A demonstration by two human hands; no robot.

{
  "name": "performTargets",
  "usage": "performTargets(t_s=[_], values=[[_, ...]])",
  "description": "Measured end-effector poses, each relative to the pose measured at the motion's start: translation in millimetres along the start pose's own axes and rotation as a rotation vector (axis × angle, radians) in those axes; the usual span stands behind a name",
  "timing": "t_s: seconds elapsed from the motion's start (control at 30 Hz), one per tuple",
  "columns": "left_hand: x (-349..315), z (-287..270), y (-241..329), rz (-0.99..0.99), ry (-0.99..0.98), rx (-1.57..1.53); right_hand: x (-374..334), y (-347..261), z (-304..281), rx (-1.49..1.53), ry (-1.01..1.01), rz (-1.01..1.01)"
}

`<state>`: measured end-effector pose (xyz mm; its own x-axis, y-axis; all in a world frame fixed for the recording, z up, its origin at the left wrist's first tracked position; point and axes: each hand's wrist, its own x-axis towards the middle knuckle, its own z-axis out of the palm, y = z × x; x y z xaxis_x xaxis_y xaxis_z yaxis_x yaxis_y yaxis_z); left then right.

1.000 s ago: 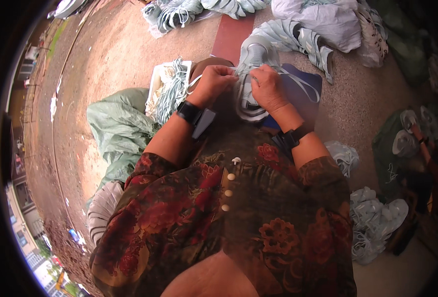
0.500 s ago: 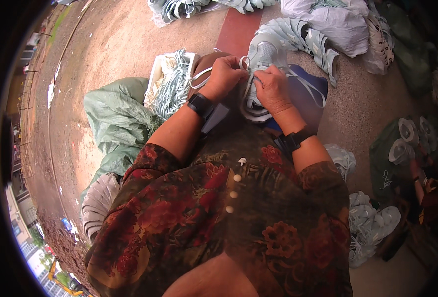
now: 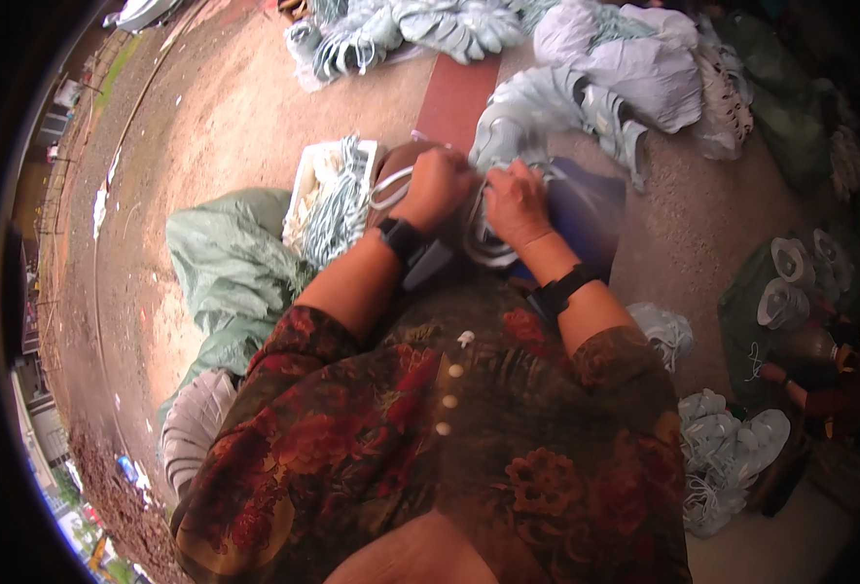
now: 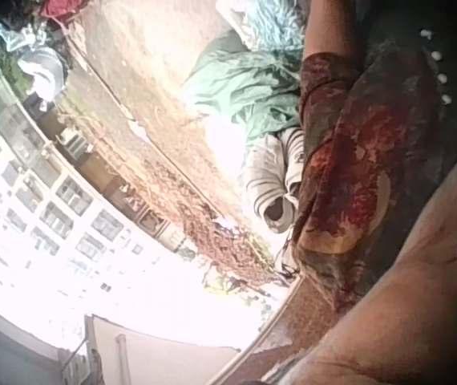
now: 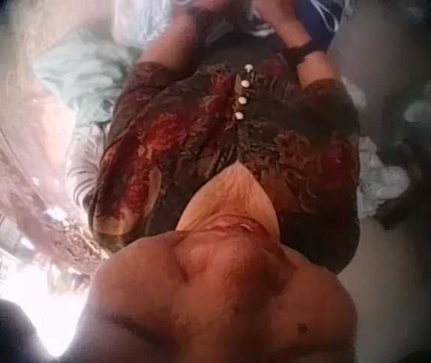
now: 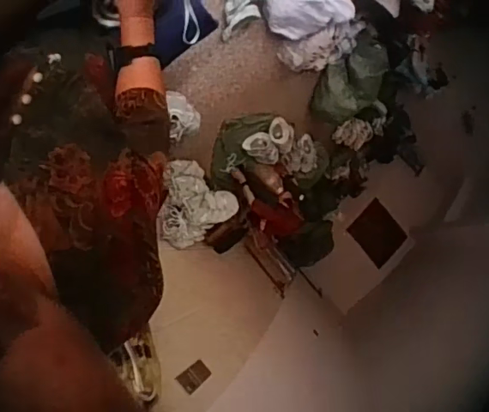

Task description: The person sits on the floor and threads white shoelaces through the eyelets of light blue sneakers. They pull the laces tight and arrange them, then place the finished shoes into a large green sack.

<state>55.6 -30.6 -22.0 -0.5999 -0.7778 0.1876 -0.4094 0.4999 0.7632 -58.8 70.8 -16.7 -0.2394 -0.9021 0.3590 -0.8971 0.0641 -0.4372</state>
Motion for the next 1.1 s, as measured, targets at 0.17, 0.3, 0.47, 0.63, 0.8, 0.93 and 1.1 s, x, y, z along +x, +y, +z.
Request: performTargets(t_s=[0.17, 0.3, 0.47, 0.63, 0.8, 0.93, 1.1], values=[[-15.7, 5.0, 6.2, 0.277, -0.125, 0.369, -3.2, -7.3, -6.5, -0.006, -0.005, -0.021], [-26.3, -6.1, 17.7, 0.292, -0.193, 0.218, -19.4, -4.0, -23.1, 0.07, -0.103, -0.239], [-23.7, 2.9, 16.3, 0.301, -0.168, 0.273, -21.4, -10.1, -24.8, -0.221, -0.14, -0.437], [-18.0, -6.6, 18.2, 0.265, -0.144, 0.213, -30.5, 1.9, -18.9, -0.277, -0.147, -0.471], [-1.5, -7.5, 12.3, 0.168, -0.201, 0.215, -38.2, 15.8, -34.9, -0.196, -0.063, -0.449], [4.1, -8.4, 16.8, 0.222, -0.285, 0.282, -41.1, 19.3, -40.4, -0.168, -0.115, -0.371], [-4.8, -15.6, 9.3, 0.455, -0.259, 0.294, -25.7, -13.9, -64.4, -0.105, -0.515, -0.163]])
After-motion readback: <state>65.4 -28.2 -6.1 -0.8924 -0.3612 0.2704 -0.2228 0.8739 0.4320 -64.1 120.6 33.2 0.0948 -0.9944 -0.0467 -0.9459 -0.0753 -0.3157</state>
